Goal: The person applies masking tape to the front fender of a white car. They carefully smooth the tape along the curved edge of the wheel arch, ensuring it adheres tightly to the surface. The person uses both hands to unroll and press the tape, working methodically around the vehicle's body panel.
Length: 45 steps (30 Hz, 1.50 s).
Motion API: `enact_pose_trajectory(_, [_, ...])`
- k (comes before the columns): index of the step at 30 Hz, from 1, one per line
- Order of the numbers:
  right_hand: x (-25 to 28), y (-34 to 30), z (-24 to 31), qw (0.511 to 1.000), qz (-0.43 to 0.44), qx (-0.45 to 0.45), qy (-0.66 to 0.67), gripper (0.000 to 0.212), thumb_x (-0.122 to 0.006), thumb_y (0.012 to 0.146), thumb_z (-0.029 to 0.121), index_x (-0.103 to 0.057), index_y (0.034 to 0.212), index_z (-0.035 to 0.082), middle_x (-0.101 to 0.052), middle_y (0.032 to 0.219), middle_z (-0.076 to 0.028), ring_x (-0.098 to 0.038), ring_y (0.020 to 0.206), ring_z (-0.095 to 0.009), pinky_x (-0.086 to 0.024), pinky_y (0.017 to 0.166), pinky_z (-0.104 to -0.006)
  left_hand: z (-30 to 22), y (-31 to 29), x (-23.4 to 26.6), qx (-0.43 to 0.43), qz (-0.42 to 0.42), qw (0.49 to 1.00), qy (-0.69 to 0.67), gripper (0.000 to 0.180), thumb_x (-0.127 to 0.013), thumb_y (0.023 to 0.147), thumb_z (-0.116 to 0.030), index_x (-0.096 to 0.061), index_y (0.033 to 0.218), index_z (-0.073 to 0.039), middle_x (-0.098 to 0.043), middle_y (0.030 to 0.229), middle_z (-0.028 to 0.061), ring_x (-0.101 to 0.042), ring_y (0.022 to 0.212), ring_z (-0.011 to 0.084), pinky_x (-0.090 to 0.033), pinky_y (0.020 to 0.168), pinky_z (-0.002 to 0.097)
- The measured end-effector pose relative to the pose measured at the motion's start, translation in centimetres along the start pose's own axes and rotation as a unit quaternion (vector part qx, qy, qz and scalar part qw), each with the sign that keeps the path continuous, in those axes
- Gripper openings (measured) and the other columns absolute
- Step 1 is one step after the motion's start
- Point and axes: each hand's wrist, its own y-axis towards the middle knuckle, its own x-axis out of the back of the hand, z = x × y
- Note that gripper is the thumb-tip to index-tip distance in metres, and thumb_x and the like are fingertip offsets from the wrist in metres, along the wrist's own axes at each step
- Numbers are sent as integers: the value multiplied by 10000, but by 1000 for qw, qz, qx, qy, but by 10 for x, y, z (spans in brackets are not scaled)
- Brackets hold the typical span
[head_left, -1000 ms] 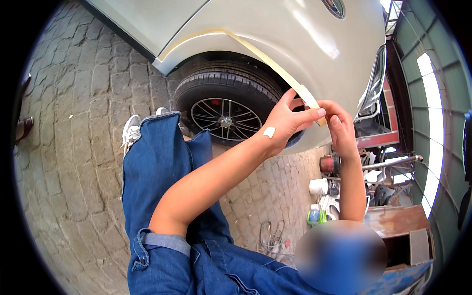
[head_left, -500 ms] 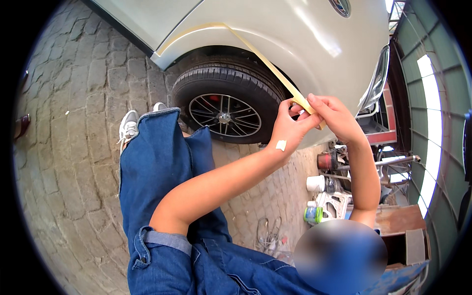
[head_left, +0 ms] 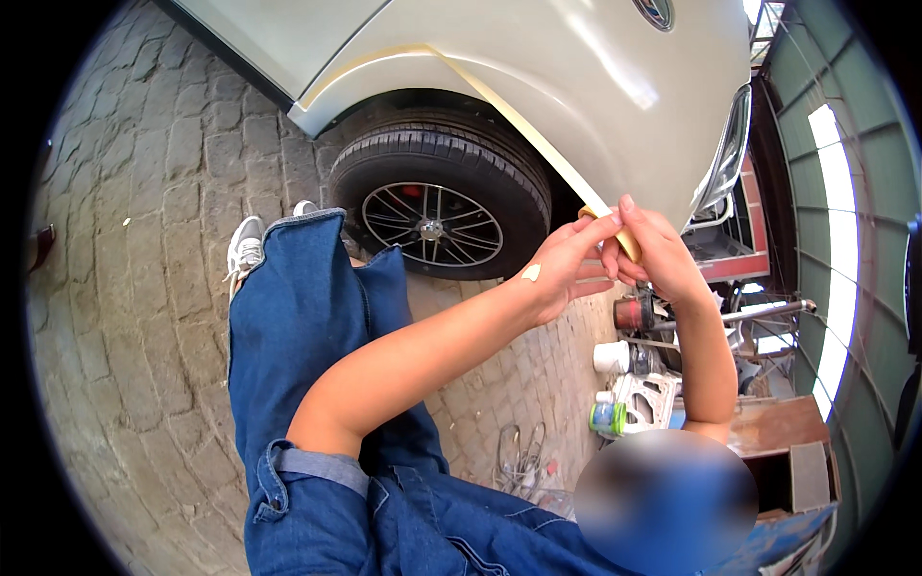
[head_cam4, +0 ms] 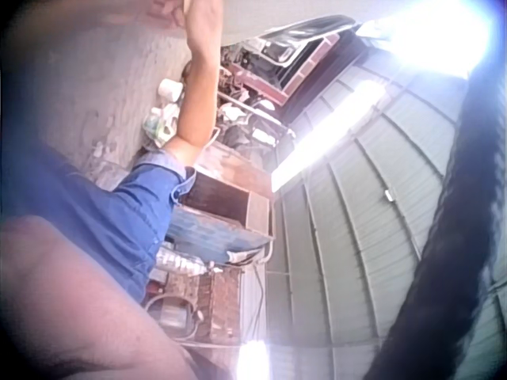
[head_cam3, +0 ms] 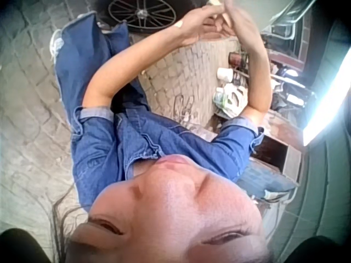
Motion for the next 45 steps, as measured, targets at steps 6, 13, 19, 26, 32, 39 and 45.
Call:
enact_pose_trajectory(6, [-7,6,-1,996,-44,81,-17,561,-314,1090,429,-652,974,-3,-608,702,-28,-495,572,-72,-423,588,-226,-10,-3,-1,-128,-46,988,67,548,-688,923,-356,-420,1239,3,-626,1007,110,-665,1045,228,-478,989,374])
enact_pose_trajectory(13, [-7,27,-3,987,-93,127,-22,535,-371,1078,409,-685,1063,-24,-695,849,-72,-629,746,-119,-477,720,-250,-2,8,0,-303,-136,937,108,628,-790,839,-145,-368,1266,39,-597,1156,154,-629,1126,245,-525,931,332])
enact_pose_trajectory(19, [-5,45,12,995,-68,61,-36,539,-469,1036,467,-696,1028,-22,-703,832,-76,-657,779,-137,-503,763,-268,-2,17,20,-346,-240,844,333,827,-857,706,-121,-338,1332,34,-520,1281,180,-550,1240,286,-482,1014,401])
enact_pose_trajectory(26, [-17,70,17,998,-40,19,-35,486,-532,1013,459,-704,1000,5,-692,805,-55,-639,741,-121,-505,721,-255,-2,24,41,-435,-315,708,459,864,-858,642,-103,-380,1358,-36,-485,1271,144,-544,1148,323,-481,956,414])
enact_pose_trajectory(32, [-33,90,8,998,-50,22,11,350,-591,998,362,-686,908,36,-518,638,49,-441,574,-56,-374,563,-223,1,39,65,-512,-320,601,524,913,-850,652,-61,-344,1411,-30,-476,1325,174,-519,1190,355,-473,966,435])
enact_pose_trajectory(39, [-8,103,5,981,-177,79,12,359,-604,983,362,-706,867,37,-356,570,97,-325,538,-33,-259,530,-225,-1,36,75,-446,-320,651,524,972,-792,713,-66,-228,1494,62,-385,1459,265,-393,1354,432,-355,1129,438])
enact_pose_trajectory(45, [9,119,36,969,-196,148,14,341,-613,972,334,-713,847,33,-300,556,96,-309,543,-41,-262,578,-234,-84,64,124,-396,-522,662,363,293,-594,801,-79,-603,1086,-11,-562,1129,198,-513,1121,377,-409,1002,456])
